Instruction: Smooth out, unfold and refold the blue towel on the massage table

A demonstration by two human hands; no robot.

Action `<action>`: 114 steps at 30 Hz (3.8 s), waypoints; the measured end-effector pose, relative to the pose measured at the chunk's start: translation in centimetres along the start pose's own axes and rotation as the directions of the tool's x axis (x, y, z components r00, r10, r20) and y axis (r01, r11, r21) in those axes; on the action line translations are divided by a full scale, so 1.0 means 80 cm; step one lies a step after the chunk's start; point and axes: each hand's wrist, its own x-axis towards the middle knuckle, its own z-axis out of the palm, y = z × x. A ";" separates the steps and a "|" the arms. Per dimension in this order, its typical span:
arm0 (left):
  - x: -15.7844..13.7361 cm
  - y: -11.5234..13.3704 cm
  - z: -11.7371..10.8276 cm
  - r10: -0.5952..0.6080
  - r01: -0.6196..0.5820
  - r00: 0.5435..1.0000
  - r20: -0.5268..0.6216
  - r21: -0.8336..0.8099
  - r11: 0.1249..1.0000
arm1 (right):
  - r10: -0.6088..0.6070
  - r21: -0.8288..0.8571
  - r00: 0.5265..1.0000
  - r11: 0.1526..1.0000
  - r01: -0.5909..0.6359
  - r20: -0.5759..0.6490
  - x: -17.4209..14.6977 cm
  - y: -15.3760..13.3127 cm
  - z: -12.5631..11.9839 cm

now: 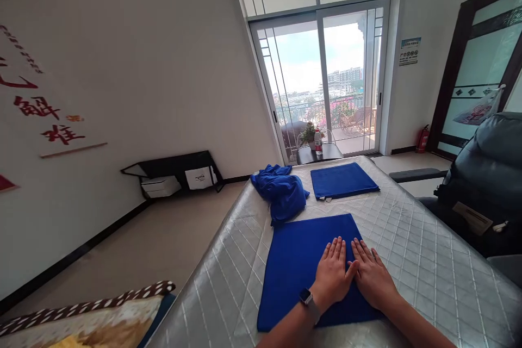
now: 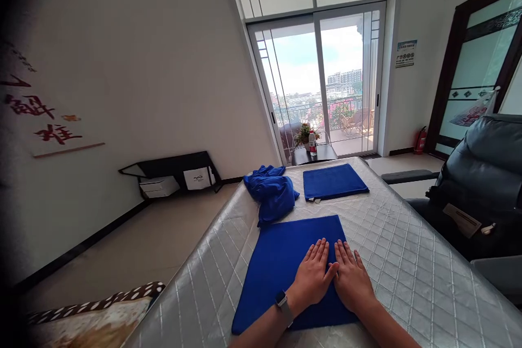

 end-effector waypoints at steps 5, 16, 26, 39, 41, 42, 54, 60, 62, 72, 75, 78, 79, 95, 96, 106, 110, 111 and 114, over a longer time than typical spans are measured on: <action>-0.032 -0.045 -0.011 -0.075 0.074 0.997 0.023 0.015 0.997 | 0.016 0.033 1.000 0.999 -0.016 0.002 0.000 -0.001 -0.001; -0.150 -0.157 -0.054 -0.480 0.478 0.874 0.080 0.042 0.877 | -0.006 -0.002 1.000 1.000 0.006 -0.023 0.001 0.002 0.004; -0.152 -0.158 -0.048 -0.464 0.463 0.886 0.011 0.050 0.885 | -0.049 -0.052 0.995 0.998 0.045 -0.084 -0.015 -0.006 -0.012; -0.131 -0.142 -0.049 -0.447 0.448 0.894 -0.031 0.118 0.886 | -0.039 0.013 0.994 0.999 0.041 -0.101 -0.061 -0.002 0.009; -0.114 -0.109 -0.050 -0.348 0.349 0.937 -0.021 0.093 0.933 | -0.047 0.023 0.991 0.998 0.050 -0.128 -0.061 -0.002 0.011; -0.104 -0.090 -0.049 -0.278 0.278 0.961 -0.012 0.076 0.958 | -0.050 0.025 0.989 0.998 0.054 -0.139 -0.062 -0.002 0.011; -0.075 -0.039 -0.030 -0.079 0.080 0.993 0.089 0.001 0.997 | -0.059 -0.019 0.982 0.998 0.056 -0.178 -0.064 0.001 0.020; -0.170 -0.115 -0.060 -0.395 0.390 0.906 0.155 0.060 0.919 | -0.073 -0.012 0.982 0.997 0.072 -0.174 -0.065 0.002 0.020; -0.193 -0.123 -0.063 -0.431 0.426 0.891 0.144 0.066 0.902 | -0.067 0.000 0.984 0.998 0.068 -0.166 -0.064 0.001 0.017; -0.200 -0.112 -0.063 -0.489 0.489 0.863 0.126 0.036 0.872 | -0.074 0.019 0.991 0.997 0.076 -0.113 -0.083 0.000 0.003; -0.180 -0.082 -0.052 -0.431 0.433 0.898 0.086 0.000 0.902 | -0.072 0.042 0.995 0.996 0.075 -0.063 -0.097 -0.001 0.005; -0.148 -0.031 -0.039 -0.193 0.196 0.978 0.073 -0.041 0.980 | -0.062 0.047 0.998 0.997 0.063 -0.021 -0.102 -0.001 0.010; -0.137 -0.014 -0.035 -0.103 0.106 0.993 0.054 -0.051 0.993 | -0.063 0.044 0.998 0.997 0.064 -0.017 -0.103 0.000 0.012; -0.201 -0.076 -0.026 -0.231 0.224 0.967 0.106 0.075 0.972 | -0.129 0.010 0.979 0.991 0.132 -0.155 -0.099 0.012 0.033; -0.211 -0.085 -0.027 -0.275 0.267 0.952 0.136 0.073 0.961 | -0.130 0.009 0.980 0.991 0.133 -0.149 -0.100 0.012 0.033; -0.243 -0.110 -0.011 -0.283 0.279 0.959 0.029 0.090 0.956 | -0.086 0.036 0.996 0.996 0.087 -0.034 -0.099 0.013 0.027; -0.245 -0.118 -0.005 -0.245 0.245 0.969 -0.004 0.044 0.968 | -0.107 0.008 0.994 0.994 0.107 -0.030 -0.097 0.017 0.026; -0.246 -0.121 -0.002 -0.240 0.240 0.971 -0.016 0.038 0.970 | -0.107 0.000 0.994 0.994 0.107 -0.029 -0.095 0.018 0.023; -0.249 -0.125 0.005 -0.226 0.230 0.971 -0.071 0.047 0.972 | -0.100 -0.011 0.994 0.995 0.100 -0.039 -0.079 0.015 0.003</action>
